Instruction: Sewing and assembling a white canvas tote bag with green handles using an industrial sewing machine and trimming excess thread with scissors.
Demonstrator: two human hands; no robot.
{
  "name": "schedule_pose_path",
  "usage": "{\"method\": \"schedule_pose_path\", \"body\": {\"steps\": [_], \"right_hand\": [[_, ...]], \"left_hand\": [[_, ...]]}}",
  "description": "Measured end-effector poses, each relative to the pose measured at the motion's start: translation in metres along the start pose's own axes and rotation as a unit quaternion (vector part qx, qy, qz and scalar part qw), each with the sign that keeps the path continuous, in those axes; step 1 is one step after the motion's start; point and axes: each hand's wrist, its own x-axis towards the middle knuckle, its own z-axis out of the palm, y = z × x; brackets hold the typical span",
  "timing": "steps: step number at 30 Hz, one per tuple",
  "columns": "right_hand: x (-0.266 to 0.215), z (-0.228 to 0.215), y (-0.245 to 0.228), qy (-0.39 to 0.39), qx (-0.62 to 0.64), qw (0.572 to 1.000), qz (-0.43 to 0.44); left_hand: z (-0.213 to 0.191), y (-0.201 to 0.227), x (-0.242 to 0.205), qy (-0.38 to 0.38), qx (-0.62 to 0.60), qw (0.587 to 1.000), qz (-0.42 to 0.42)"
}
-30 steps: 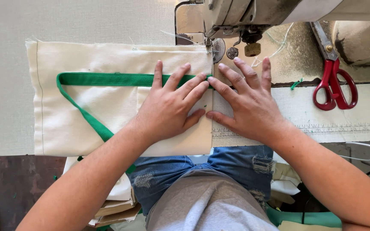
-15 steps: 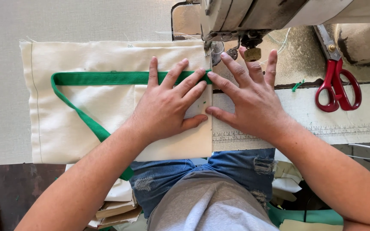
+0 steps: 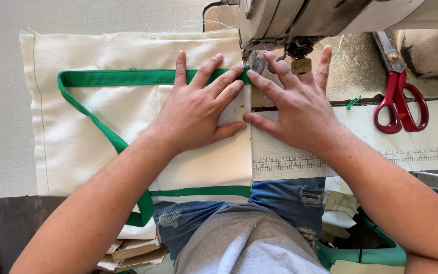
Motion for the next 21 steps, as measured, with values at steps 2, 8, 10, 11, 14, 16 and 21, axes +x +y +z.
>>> {"method": "schedule_pose_path", "body": {"steps": [2, 8, 10, 11, 14, 16, 21], "right_hand": [[0.001, 0.000, 0.001, -0.001, -0.005, 1.000, 0.002], [0.001, 0.005, 0.005, 0.018, -0.023, 1.000, -0.004], [0.000, 0.007, 0.005, 0.024, -0.035, 0.999, 0.009], [-0.001, 0.003, 0.004, 0.024, -0.034, 0.999, 0.010], [-0.013, -0.013, -0.002, -0.026, -0.003, 0.998, 0.057], [-0.035, -0.025, -0.011, 0.004, 0.042, 0.994, 0.106], [-0.107, -0.049, -0.063, -0.192, 0.340, 0.880, 0.272]], "left_hand": [[0.000, -0.002, 0.003, 0.000, -0.004, 1.000, 0.003], [0.004, -0.009, 0.007, 0.009, -0.002, 1.000, 0.008], [0.005, -0.011, 0.009, 0.017, 0.002, 1.000, 0.010], [0.005, -0.013, 0.010, 0.016, 0.002, 1.000, 0.011], [0.005, -0.017, 0.014, 0.004, 0.005, 1.000, 0.013], [0.007, -0.019, 0.013, -0.007, 0.013, 1.000, 0.022], [-0.028, 0.049, -0.024, -0.020, 0.146, 0.988, -0.055]]}}
